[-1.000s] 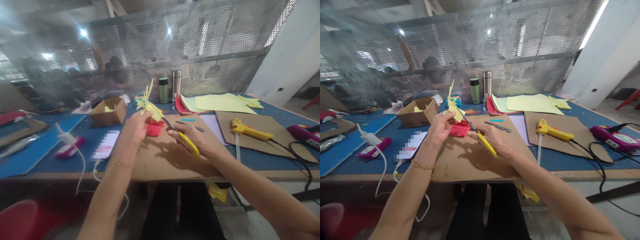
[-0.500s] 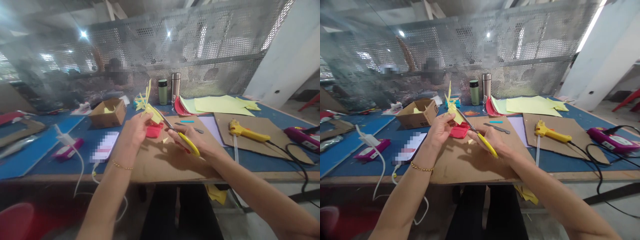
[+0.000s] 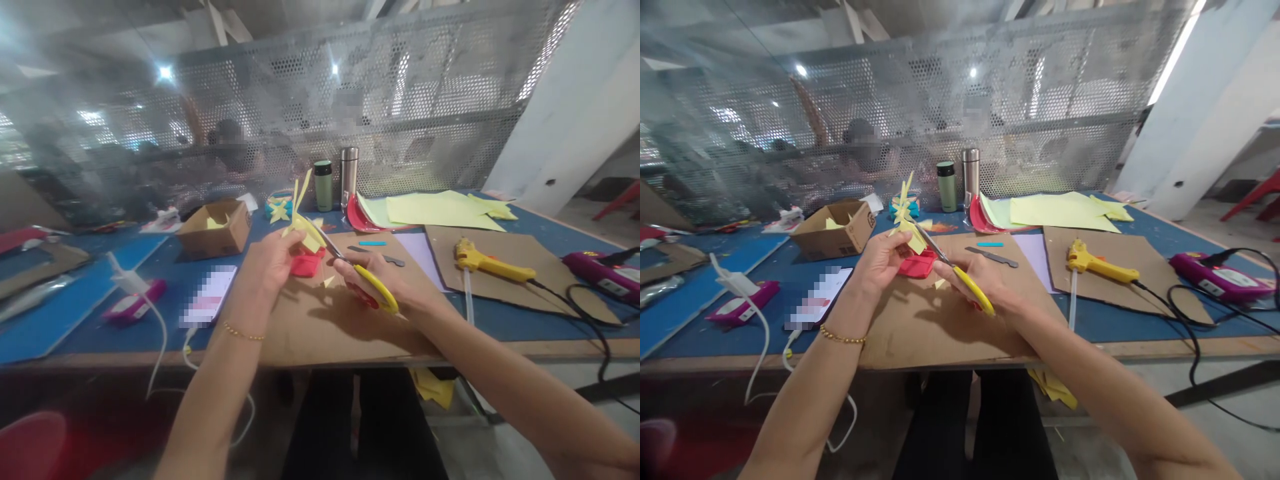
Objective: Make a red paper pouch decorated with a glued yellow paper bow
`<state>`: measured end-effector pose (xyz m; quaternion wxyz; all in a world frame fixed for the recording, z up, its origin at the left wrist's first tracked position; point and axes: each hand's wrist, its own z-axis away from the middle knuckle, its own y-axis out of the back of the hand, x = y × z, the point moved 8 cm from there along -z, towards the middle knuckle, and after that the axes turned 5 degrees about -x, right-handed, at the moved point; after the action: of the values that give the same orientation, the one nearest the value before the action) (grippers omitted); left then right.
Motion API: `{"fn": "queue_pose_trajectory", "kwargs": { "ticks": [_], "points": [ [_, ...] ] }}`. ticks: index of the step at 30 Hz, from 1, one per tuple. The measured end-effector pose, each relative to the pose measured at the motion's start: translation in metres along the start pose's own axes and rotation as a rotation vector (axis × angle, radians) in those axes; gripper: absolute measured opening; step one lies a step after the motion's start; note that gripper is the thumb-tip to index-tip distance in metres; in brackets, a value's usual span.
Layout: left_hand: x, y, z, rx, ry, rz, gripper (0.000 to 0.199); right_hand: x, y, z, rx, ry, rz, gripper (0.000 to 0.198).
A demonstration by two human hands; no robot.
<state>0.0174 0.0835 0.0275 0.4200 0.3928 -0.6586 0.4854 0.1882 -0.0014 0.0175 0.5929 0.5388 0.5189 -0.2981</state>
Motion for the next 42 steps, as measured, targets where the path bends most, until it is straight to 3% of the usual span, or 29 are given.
{"fn": "queue_pose_trajectory", "kwargs": {
  "ticks": [4,12,27,30,32,35,37,39,42],
  "points": [
    [-0.002,-0.007,0.003,-0.026,0.066,0.016,0.023,-0.002,0.0,0.002,-0.021,-0.027,0.03,0.062],
    [-0.003,-0.006,0.001,-0.034,0.056,0.009,0.022,0.001,0.0,0.001,-0.014,-0.05,0.054,0.063],
    [0.003,-0.022,0.009,-0.061,0.075,0.104,0.025,0.005,0.003,-0.003,0.081,0.006,0.078,0.063],
    [0.004,-0.016,0.006,-0.04,0.056,0.113,0.028,0.01,0.015,-0.006,0.138,-0.01,0.079,0.062],
    [0.005,-0.011,0.003,-0.022,0.027,0.098,0.031,0.011,0.03,-0.01,0.178,0.024,0.201,0.06],
    [0.009,-0.009,0.002,-0.053,0.005,0.057,0.034,0.015,0.056,-0.016,0.24,0.035,0.595,0.04],
    [0.011,-0.015,0.004,-0.127,0.0,0.053,0.033,0.026,0.072,-0.018,0.27,-0.106,0.868,0.029],
    [0.014,-0.022,0.008,-0.211,0.0,0.066,0.029,0.038,0.08,-0.018,0.232,-0.277,1.075,0.035],
    [0.014,-0.031,0.015,-0.311,0.02,0.06,0.029,0.047,0.079,-0.015,0.142,-0.407,1.214,0.04]
  ]
}}
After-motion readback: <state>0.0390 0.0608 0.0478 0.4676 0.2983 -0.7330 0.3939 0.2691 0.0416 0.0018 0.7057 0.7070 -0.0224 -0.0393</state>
